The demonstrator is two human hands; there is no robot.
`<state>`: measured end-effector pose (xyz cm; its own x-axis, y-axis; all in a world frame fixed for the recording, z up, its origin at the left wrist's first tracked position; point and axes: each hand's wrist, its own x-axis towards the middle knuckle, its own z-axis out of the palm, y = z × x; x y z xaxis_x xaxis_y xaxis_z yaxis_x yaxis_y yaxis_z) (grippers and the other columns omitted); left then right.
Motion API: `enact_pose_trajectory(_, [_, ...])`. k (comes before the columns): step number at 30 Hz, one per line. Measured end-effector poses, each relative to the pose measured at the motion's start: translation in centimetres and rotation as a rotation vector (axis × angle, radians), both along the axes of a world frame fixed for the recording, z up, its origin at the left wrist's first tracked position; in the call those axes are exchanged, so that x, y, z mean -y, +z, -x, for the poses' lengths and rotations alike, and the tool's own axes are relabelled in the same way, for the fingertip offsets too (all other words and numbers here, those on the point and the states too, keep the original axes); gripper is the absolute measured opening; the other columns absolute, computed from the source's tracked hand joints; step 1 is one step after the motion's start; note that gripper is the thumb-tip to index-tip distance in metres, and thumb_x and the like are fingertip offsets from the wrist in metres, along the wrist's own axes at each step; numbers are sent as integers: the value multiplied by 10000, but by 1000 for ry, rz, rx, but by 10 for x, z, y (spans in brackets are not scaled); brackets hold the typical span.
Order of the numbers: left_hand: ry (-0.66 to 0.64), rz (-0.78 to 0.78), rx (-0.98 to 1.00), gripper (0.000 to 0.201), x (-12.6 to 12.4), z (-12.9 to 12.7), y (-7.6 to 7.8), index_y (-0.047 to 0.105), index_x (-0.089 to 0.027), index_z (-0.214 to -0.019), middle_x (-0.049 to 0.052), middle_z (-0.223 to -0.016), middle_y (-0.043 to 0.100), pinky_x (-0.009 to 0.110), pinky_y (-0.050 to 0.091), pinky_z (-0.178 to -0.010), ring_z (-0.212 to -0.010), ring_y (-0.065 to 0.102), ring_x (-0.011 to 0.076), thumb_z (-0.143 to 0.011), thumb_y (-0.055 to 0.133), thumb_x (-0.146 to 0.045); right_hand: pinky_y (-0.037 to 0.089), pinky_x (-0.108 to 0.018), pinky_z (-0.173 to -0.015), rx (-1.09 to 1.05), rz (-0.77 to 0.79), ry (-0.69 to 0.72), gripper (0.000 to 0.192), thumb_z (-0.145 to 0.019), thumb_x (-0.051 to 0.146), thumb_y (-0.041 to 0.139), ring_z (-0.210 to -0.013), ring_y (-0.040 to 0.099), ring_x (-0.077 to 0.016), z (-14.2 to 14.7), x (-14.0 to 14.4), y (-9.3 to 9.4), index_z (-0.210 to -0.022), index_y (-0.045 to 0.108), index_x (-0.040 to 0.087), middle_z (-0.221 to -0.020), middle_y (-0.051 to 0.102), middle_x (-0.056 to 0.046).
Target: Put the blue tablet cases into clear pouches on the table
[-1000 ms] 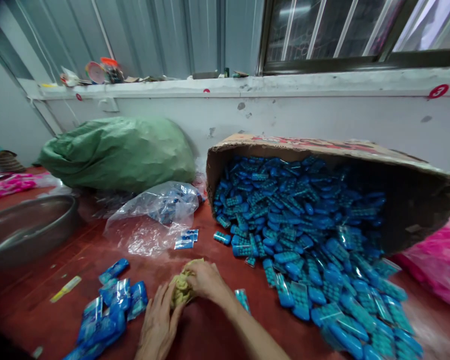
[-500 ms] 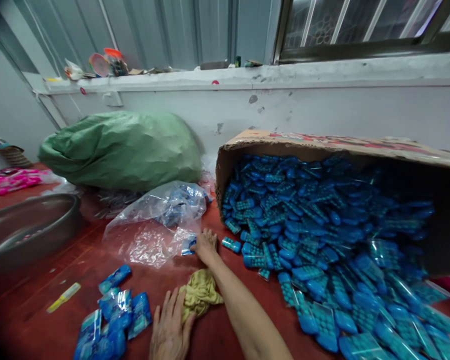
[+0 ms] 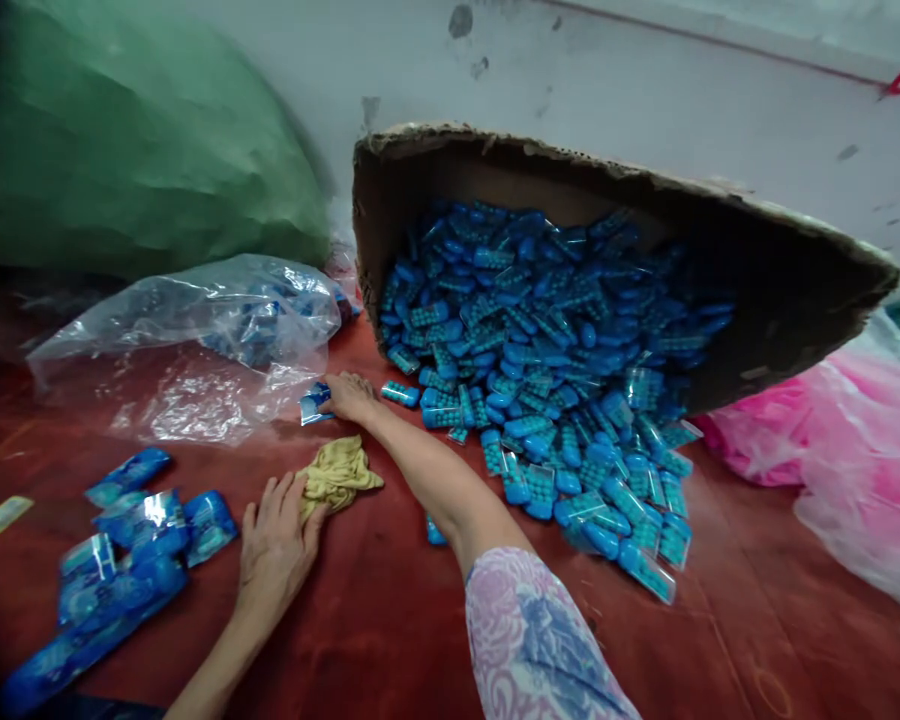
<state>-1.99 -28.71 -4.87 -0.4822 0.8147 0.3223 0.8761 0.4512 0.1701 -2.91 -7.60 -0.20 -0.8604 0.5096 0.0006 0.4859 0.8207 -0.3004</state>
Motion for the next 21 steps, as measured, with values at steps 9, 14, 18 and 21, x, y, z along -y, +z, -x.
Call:
enact_pose_trajectory(9, [9, -31, 26, 437, 1, 1, -6, 507, -74, -1149, 184, -1215, 524, 489, 291, -932, -1190, 370, 310, -816, 380, -326, 439, -415, -806, -44, -94, -14, 289, -844, 306, 503, -964, 530, -206, -12, 12, -5, -1089, 507, 153, -1102, 529, -69])
enact_pose_trajectory(14, [6, -71, -41, 408, 3, 4, -19, 531, -105, -1141, 161, -1193, 553, 471, 324, -919, -1170, 405, 295, -801, 414, -298, 313, -418, -890, -131, -102, -38, 313, -783, 285, 581, -1105, 393, -256, -14, 21, -14, -1080, 526, 204, -1140, 505, -92])
enact_pose_trajectory(18, [4, -89, -79, 395, 4, 7, -27, 531, -128, -1149, 142, -1181, 568, 473, 331, -918, -1162, 420, 286, -800, 415, -271, 179, -453, -960, -168, -88, -64, 258, -789, 214, 559, -1180, 298, -257, -12, 24, -20, -1046, 541, 233, -1208, 467, -82])
enact_pose_trajectory(21, [2, -117, -82, 388, 4, 8, -31, 531, -141, -1147, 127, -1173, 578, 468, 346, -911, -1151, 438, 280, -795, 426, -268, 161, -450, -965, -189, -69, -79, 208, -807, 184, 516, -1121, 357, -240, -10, 28, -20, -1004, 550, 243, -1112, 526, -67])
